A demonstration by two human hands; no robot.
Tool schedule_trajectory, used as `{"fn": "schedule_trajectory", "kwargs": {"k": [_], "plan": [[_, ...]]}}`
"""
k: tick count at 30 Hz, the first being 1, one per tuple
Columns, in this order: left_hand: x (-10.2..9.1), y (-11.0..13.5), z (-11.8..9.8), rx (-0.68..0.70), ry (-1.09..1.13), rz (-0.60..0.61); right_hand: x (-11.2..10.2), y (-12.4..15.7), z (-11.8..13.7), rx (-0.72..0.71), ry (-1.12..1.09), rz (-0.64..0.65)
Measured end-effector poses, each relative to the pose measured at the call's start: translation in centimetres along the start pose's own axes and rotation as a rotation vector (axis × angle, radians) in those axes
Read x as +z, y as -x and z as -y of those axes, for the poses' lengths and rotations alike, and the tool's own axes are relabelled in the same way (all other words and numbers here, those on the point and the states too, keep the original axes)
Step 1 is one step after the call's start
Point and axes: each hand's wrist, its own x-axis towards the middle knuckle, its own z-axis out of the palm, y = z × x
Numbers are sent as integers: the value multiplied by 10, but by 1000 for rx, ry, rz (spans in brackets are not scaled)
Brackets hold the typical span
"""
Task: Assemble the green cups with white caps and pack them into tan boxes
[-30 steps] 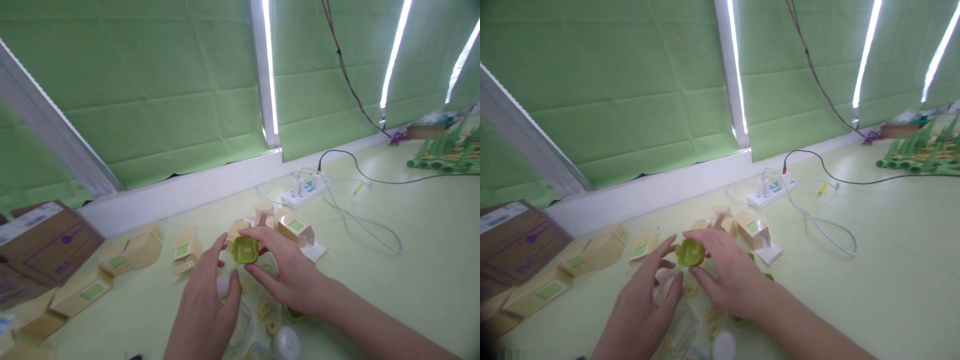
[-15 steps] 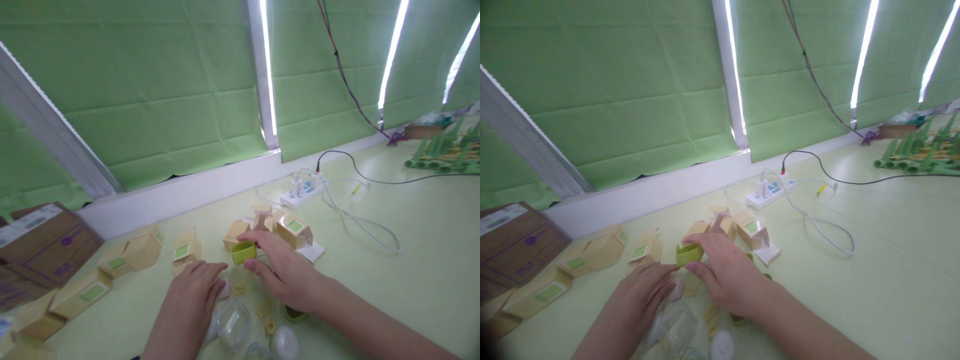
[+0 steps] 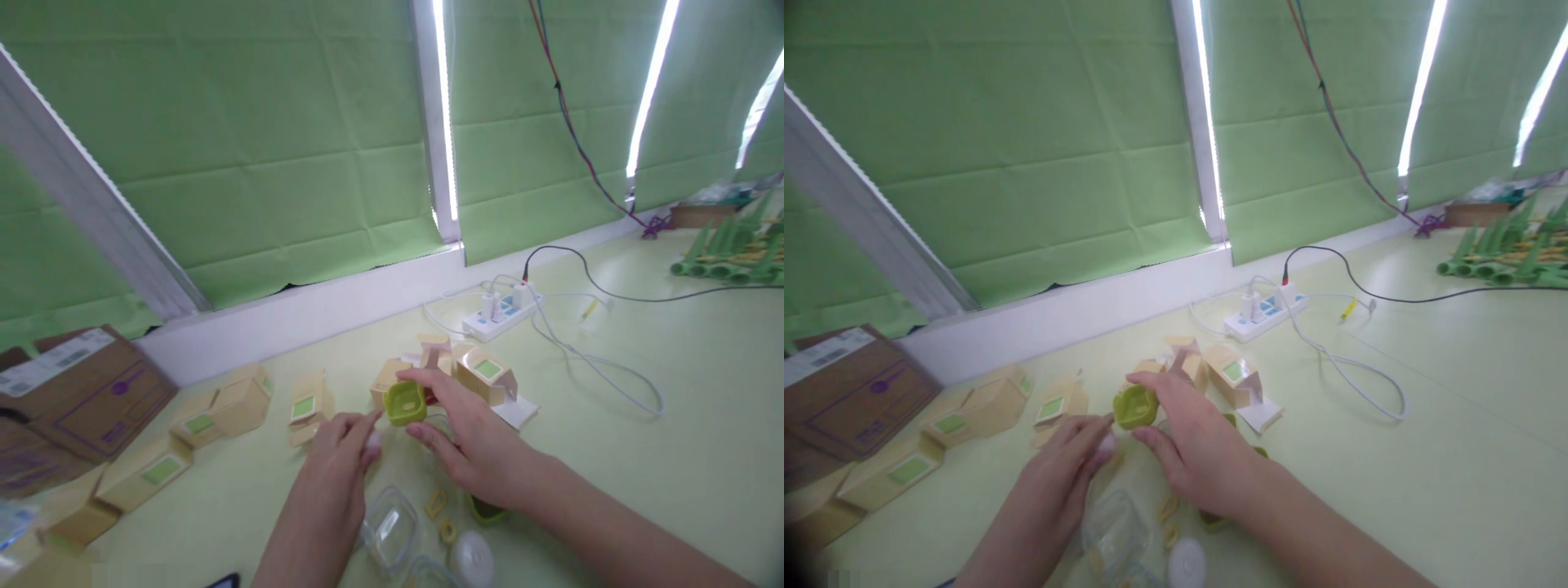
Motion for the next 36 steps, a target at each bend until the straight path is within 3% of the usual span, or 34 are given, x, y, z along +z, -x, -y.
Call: {"fn": "schedule_trajectory", "kwargs": {"k": [2, 4, 9, 15, 19, 27, 31, 36], "plan": [[-3, -2, -7, -74, 72, -217, 1, 0, -1, -1, -1, -20], [-6, -3, -14, -190, 208, -352, 2, -1, -2, -5, -9, -34], [-6, 0, -26, -424, 688, -358, 3, -1, -1, -26, -32, -31], [-1, -5, -36, -445, 1156, -434, -4, 0, 6, -12, -91, -15], [2, -8, -40, -576, 1306, -508, -11, 3, 12, -45, -133, 30], [11, -1, -62, -709, 1515, -351, -8, 0, 18, -192, -234, 167], [11, 0, -66, -831, 1595, -295, -4, 0, 18, -124, -121, 117], [8, -1, -61, -822, 1541, -309, -6, -1, 18, -83, -89, 172]]}}
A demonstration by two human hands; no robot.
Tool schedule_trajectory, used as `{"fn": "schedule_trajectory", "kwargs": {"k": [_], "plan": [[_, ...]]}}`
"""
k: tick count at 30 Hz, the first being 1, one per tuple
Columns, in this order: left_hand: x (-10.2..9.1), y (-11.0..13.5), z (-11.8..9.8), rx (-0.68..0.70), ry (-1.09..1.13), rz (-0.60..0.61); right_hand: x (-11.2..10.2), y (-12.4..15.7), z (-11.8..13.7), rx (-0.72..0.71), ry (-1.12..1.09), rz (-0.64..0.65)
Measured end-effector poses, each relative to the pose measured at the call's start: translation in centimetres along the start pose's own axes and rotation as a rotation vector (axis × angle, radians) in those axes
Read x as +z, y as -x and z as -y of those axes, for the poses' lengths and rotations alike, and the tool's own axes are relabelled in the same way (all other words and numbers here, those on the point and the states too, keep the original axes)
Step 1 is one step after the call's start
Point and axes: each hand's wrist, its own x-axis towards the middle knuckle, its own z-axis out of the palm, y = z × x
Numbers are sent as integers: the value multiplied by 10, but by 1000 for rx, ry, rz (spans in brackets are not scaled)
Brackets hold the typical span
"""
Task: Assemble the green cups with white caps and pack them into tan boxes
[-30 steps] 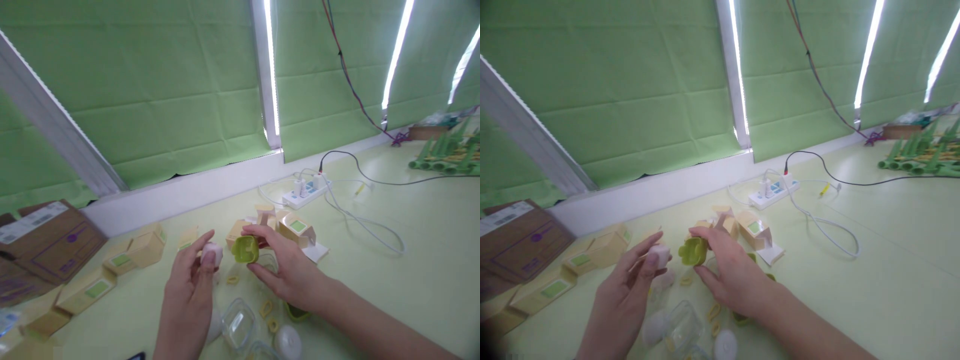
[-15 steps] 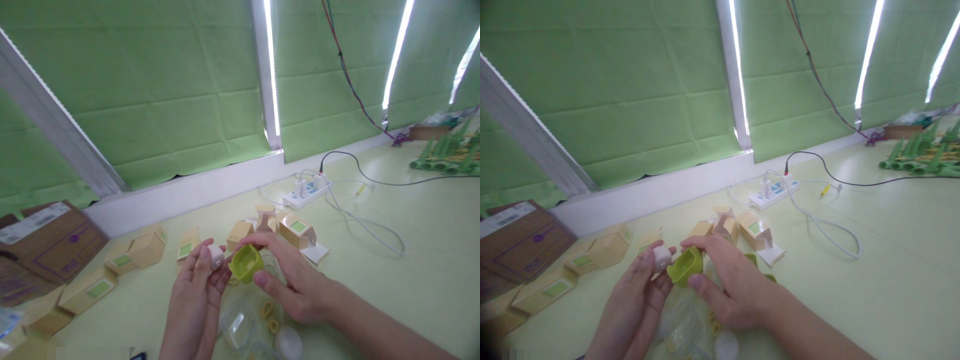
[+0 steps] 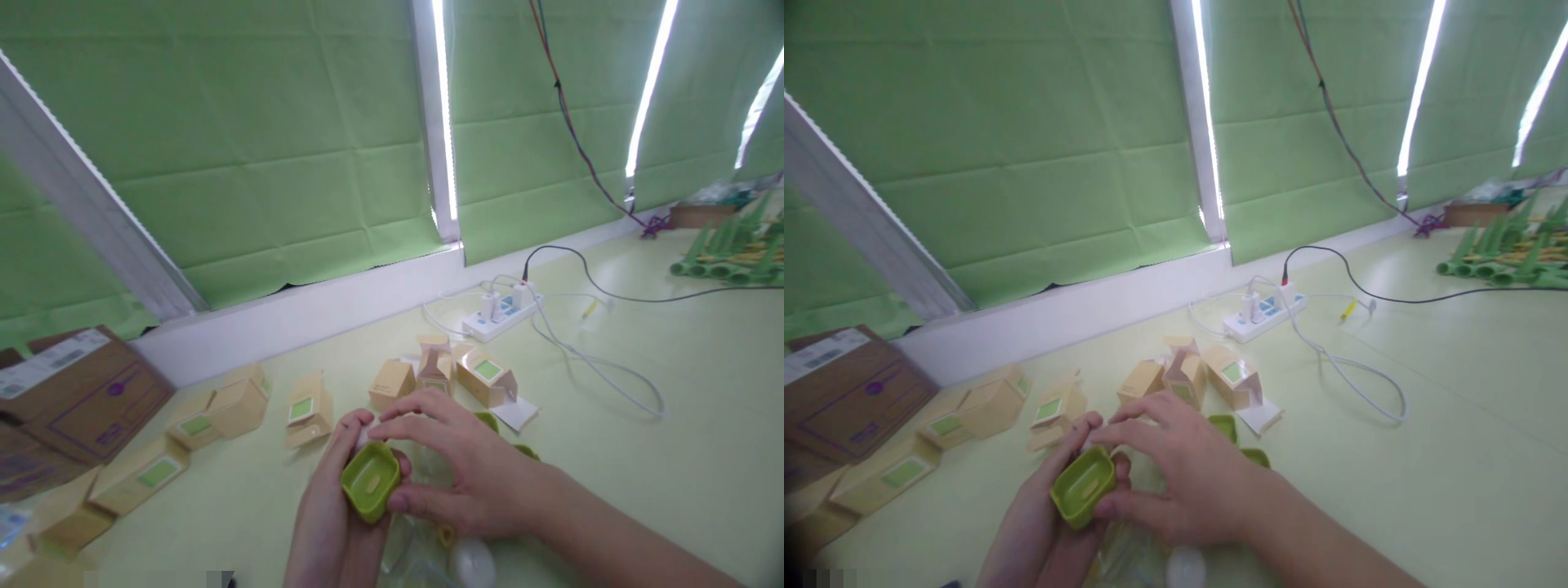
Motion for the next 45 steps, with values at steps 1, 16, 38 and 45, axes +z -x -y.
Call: {"fn": "schedule_trajectory", "kwargs": {"k": [1, 16, 38, 45], "plan": [[0, 0, -1, 4, 1, 8, 0, 0, 0, 7, -18, -3], [2, 6, 4, -31, -193, 152, -7, -2, -7, -44, -28, 94], [-2, -1, -3, 217, -24, -45, 0, 1, 1, -61, 3, 24], [-6, -1, -8, 227, 2, 116, -2, -2, -5, 25, 21, -152]]}}
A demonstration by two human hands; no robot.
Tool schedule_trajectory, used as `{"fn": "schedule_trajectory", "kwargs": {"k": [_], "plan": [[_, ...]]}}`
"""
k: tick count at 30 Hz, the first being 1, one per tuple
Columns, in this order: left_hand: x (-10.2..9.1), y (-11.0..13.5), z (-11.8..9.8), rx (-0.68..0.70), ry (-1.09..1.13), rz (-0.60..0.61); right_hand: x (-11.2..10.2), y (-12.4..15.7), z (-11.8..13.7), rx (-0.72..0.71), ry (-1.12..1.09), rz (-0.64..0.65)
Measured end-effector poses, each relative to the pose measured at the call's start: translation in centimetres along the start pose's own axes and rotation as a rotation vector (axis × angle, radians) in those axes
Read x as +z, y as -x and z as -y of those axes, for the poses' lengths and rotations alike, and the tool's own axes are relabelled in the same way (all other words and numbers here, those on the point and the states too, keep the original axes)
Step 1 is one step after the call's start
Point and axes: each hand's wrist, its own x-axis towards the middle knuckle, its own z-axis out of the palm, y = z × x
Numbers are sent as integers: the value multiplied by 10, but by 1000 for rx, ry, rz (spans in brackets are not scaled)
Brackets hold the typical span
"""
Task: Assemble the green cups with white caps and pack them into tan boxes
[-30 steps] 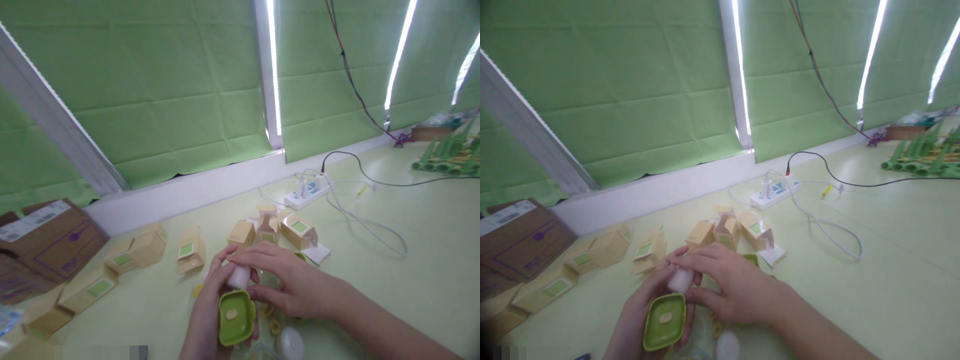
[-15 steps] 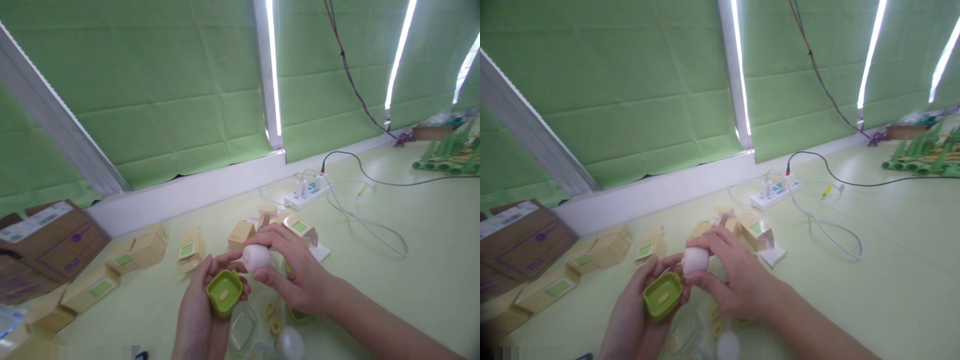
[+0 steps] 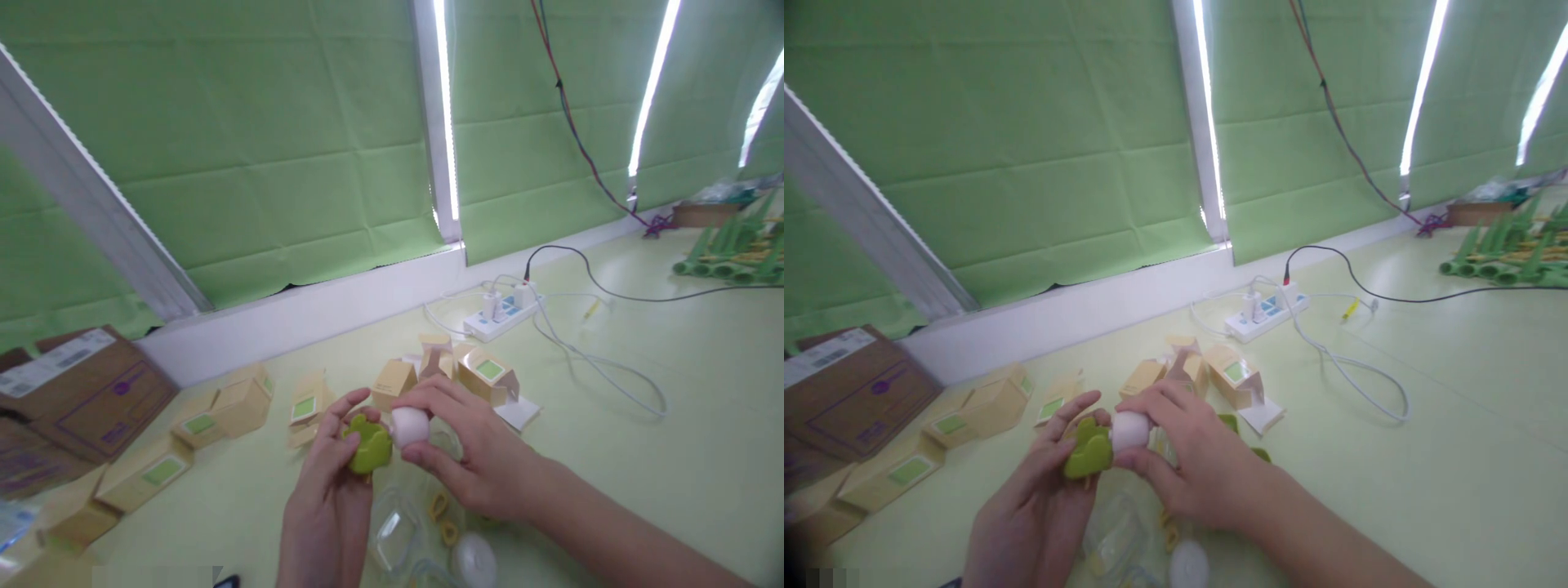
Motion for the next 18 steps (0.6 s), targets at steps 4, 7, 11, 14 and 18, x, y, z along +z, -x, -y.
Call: {"fn": "schedule_trajectory", "kwargs": {"k": [4, 7, 11, 14, 18], "plan": [[0, -4, 4, 88, -186, 14, 1, -1, -5, 24, -18, -173], [-1, -8, 11, 116, -359, 23, 0, -1, -5, 22, -61, -246], [-2, -11, 15, 139, -434, 54, 0, 1, 0, -46, -94, -237], [-2, -9, 14, 176, -437, 83, 1, 1, 2, -107, -98, -165], [-5, -9, 13, 215, -483, 106, 2, 1, -1, -125, -84, -124]]}}
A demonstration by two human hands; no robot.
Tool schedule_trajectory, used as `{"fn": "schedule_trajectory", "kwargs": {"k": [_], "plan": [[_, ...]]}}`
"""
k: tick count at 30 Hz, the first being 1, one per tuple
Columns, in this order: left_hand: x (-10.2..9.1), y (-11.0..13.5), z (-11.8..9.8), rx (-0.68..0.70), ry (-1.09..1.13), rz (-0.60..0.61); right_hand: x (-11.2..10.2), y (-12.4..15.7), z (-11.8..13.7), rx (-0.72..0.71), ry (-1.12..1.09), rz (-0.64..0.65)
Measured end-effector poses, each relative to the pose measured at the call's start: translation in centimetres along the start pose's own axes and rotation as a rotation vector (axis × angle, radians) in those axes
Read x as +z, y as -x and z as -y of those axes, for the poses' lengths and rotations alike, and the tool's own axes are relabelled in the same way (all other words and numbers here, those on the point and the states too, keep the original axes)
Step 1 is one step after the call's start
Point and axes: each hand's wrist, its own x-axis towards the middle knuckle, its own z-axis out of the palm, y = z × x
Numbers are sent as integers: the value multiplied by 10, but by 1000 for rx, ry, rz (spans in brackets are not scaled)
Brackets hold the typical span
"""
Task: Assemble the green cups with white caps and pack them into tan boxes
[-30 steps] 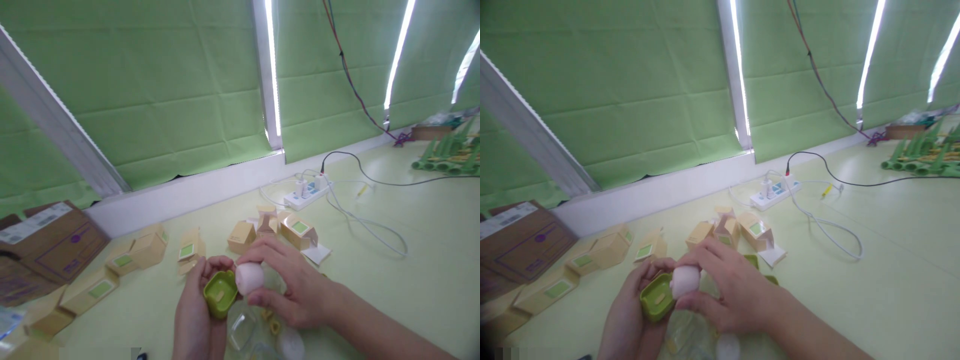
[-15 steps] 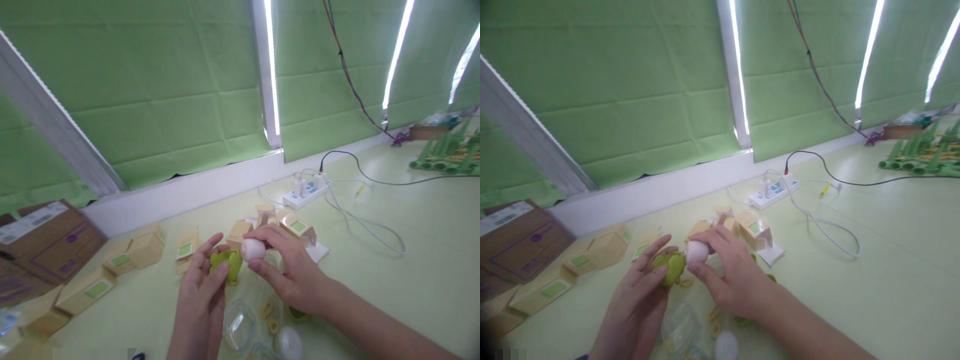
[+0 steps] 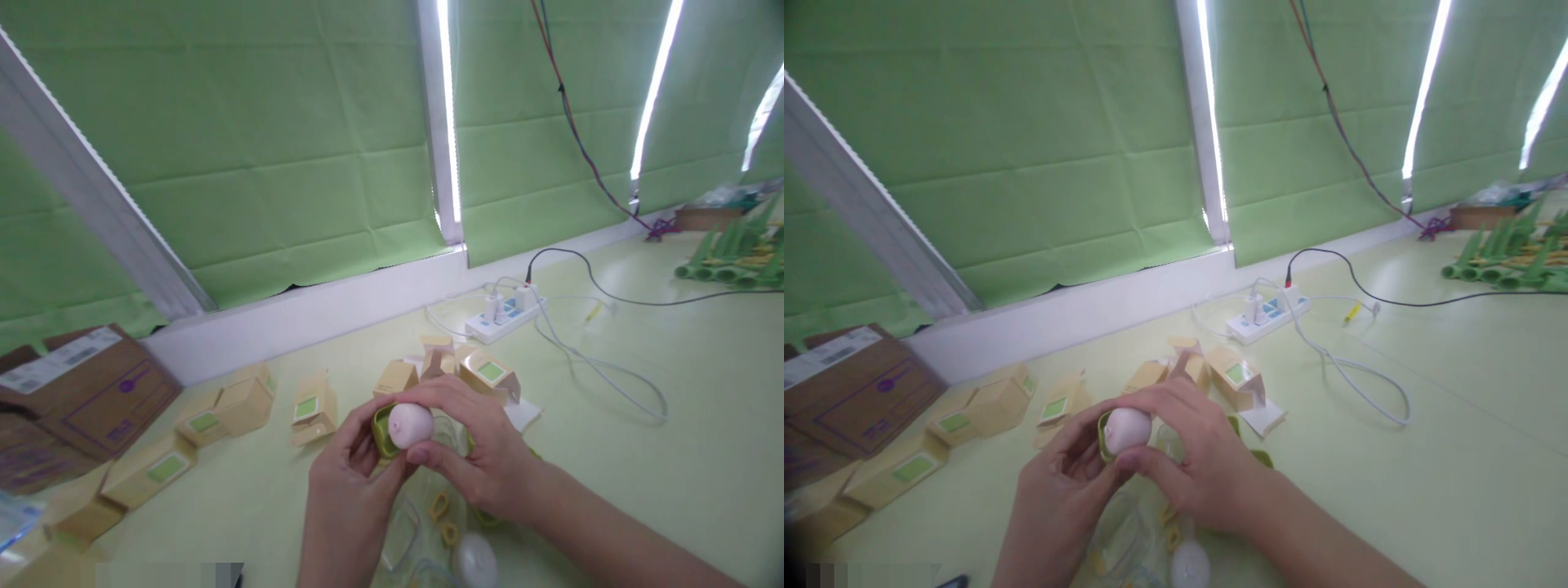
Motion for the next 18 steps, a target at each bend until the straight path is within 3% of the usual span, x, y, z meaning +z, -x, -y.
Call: {"fn": "schedule_trajectory", "kwargs": {"k": [5, 12, 18], "plan": [[-6, -3, 4, 79, -208, 18, 0, 1, -3, 76, 34, 35], [-9, -4, 5, 15, -199, 142, 0, -2, -5, 199, -14, -2], [-9, -5, 9, -12, -52, 103, 5, -5, -7, 416, -476, -103]]}}
